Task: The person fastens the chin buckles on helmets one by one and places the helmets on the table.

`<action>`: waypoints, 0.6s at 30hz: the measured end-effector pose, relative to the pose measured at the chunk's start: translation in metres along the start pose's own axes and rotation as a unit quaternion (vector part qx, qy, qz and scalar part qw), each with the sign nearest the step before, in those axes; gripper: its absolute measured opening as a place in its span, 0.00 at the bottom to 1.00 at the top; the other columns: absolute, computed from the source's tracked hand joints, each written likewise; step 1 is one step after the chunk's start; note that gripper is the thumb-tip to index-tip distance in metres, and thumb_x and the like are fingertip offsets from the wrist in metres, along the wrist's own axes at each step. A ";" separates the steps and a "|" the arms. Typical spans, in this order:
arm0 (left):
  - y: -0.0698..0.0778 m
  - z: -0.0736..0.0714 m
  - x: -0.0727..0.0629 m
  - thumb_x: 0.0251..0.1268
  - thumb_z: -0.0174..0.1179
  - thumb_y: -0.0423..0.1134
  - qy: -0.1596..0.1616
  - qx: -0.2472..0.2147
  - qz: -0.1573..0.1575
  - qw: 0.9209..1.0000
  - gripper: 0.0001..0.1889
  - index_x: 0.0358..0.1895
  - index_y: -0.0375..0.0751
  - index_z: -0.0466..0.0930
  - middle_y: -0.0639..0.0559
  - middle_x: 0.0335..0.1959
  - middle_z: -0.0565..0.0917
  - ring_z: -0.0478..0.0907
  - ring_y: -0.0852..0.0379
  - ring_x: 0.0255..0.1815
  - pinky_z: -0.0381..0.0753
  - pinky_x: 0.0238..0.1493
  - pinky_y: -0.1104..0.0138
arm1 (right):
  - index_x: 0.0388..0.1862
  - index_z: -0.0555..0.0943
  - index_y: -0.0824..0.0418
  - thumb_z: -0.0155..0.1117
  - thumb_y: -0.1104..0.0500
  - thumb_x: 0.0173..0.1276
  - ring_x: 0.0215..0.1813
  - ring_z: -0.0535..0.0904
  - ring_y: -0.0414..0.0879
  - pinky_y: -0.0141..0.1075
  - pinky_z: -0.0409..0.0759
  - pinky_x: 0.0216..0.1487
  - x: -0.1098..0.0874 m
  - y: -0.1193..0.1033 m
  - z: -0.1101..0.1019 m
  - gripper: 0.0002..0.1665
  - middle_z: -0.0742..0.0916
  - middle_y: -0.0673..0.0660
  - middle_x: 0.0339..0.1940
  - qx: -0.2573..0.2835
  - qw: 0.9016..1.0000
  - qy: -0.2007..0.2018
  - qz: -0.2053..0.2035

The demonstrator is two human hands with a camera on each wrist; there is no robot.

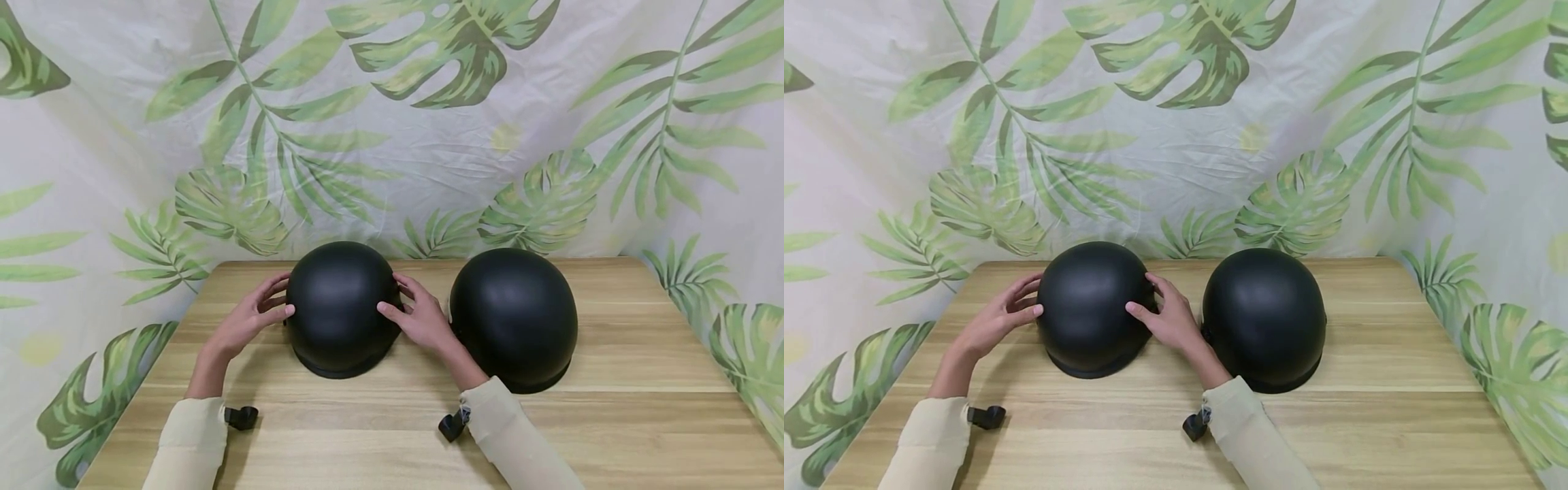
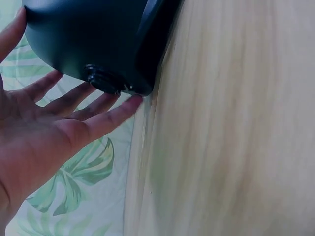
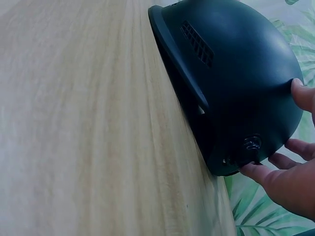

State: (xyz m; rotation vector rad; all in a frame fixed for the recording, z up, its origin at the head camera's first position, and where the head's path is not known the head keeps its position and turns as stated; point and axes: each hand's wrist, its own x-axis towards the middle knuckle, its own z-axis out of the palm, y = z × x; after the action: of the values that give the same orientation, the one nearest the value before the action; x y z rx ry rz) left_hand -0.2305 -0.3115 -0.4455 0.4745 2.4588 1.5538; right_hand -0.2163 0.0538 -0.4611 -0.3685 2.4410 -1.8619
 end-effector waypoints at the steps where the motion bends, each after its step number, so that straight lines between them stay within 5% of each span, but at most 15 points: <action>1: 0.000 0.000 0.000 0.82 0.60 0.42 -0.002 -0.004 -0.003 1.000 0.40 0.89 0.48 0.51 0.38 0.88 0.55 0.60 0.28 0.84 0.83 0.59 0.70 | 0.85 0.67 0.53 0.75 0.48 0.74 0.86 0.66 0.57 0.55 0.73 0.79 0.000 0.000 0.000 0.46 0.70 0.58 0.86 -0.003 1.000 0.003 0.000; 10: 0.007 0.006 -0.003 0.84 0.56 0.41 0.006 -0.016 0.009 1.000 0.38 0.89 0.53 0.50 0.41 0.89 0.54 0.56 0.30 0.86 0.83 0.58 0.73 | 0.85 0.67 0.57 0.75 0.50 0.75 0.84 0.68 0.61 0.57 0.77 0.76 -0.003 -0.001 0.004 0.45 0.71 0.61 0.85 -0.002 1.000 0.010 -0.012; 18: 0.025 0.005 -0.002 0.82 0.59 0.41 0.064 0.033 0.042 0.996 0.36 0.87 0.49 0.58 0.39 0.87 0.60 0.60 0.31 0.84 0.80 0.55 0.79 | 0.84 0.67 0.58 0.74 0.52 0.75 0.80 0.74 0.64 0.61 0.74 0.77 -0.004 -0.006 0.002 0.44 0.74 0.62 0.83 0.008 1.000 0.007 -0.010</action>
State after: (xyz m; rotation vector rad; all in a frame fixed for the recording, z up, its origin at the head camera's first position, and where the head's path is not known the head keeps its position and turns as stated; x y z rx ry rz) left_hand -0.2225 -0.2979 -0.4248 0.5096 2.6262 1.5846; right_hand -0.2111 0.0517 -0.4562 -0.3823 2.4378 -1.8970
